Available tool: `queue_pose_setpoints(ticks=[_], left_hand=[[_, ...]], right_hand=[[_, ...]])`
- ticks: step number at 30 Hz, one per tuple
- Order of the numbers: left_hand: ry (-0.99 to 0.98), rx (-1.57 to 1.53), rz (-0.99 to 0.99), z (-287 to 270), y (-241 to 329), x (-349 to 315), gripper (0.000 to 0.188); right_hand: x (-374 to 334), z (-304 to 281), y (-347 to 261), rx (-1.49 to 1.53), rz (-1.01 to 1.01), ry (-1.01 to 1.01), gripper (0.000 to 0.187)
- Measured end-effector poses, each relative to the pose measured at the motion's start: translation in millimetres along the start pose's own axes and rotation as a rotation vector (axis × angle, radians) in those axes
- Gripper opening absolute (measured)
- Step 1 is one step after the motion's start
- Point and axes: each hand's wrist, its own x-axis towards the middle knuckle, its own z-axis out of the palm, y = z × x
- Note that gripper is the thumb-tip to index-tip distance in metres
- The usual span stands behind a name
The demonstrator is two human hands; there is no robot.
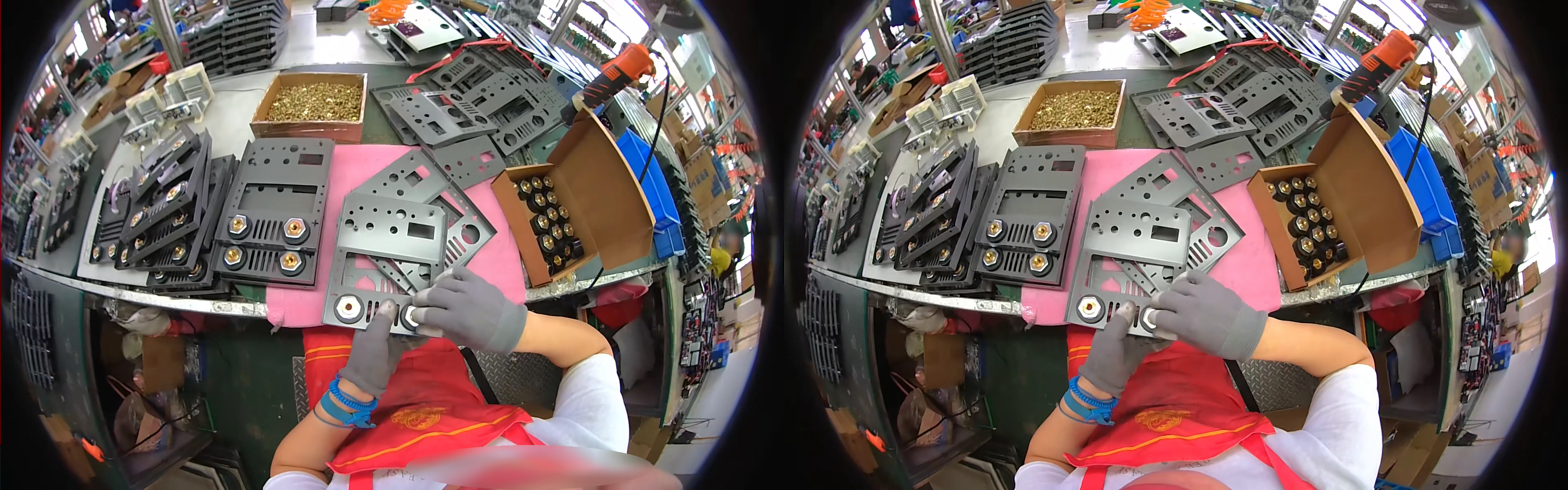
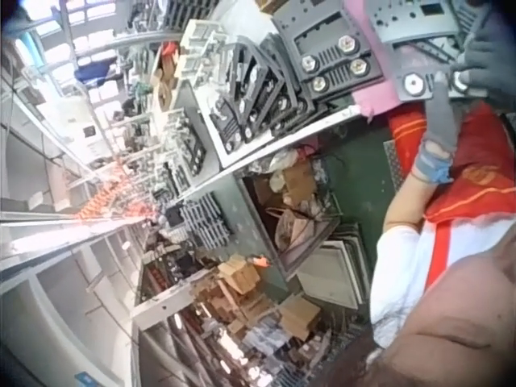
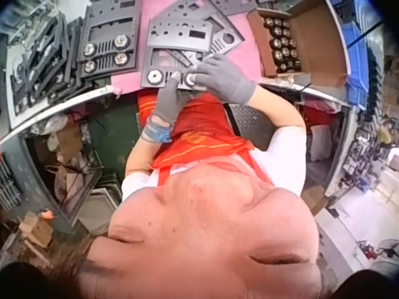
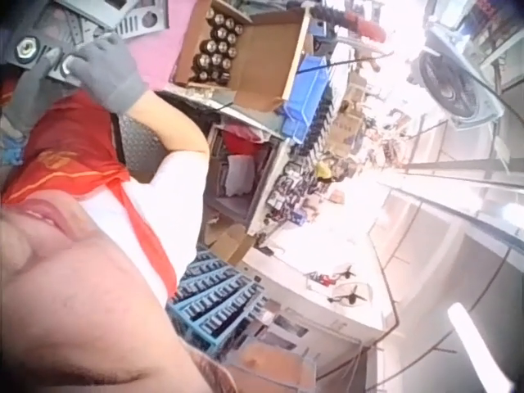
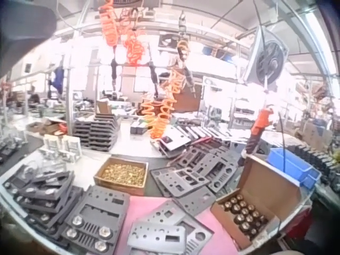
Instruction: Assembling metal panels by inserting and securing circular components and nuts into pre-cut holes.
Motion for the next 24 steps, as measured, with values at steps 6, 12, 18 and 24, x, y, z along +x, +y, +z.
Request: queue_pose_setpoints(ticks=[6, 12, 18, 24], left_hand=[[-0.01, -0.01, 0.009, 2.8, -2.5, 7.3, 0.035], [-0.061, -0.06, 0.011, 7.2, -0.6, 8.8, 0.039], [-0.064, -0.065, -0.001, -0.7, -8.9, 11.6, 0.038], [-0.007, -0.05, 0.006, 6.6, -6.4, 9.8, 0.034]], right_hand=[[11.7, 8.4, 9.5, 0.094, 0.059, -0.014, 0.027], [0.2, -16.4, -1.0, -0.017, 0.07, -0.016, 0.023], [-5.9, -1.1, 1.8, 0.021, 0.085, -0.091, 0.027], [2.7, 8.1, 6.0, 0.048, 0.127, -0.055, 0.021]])
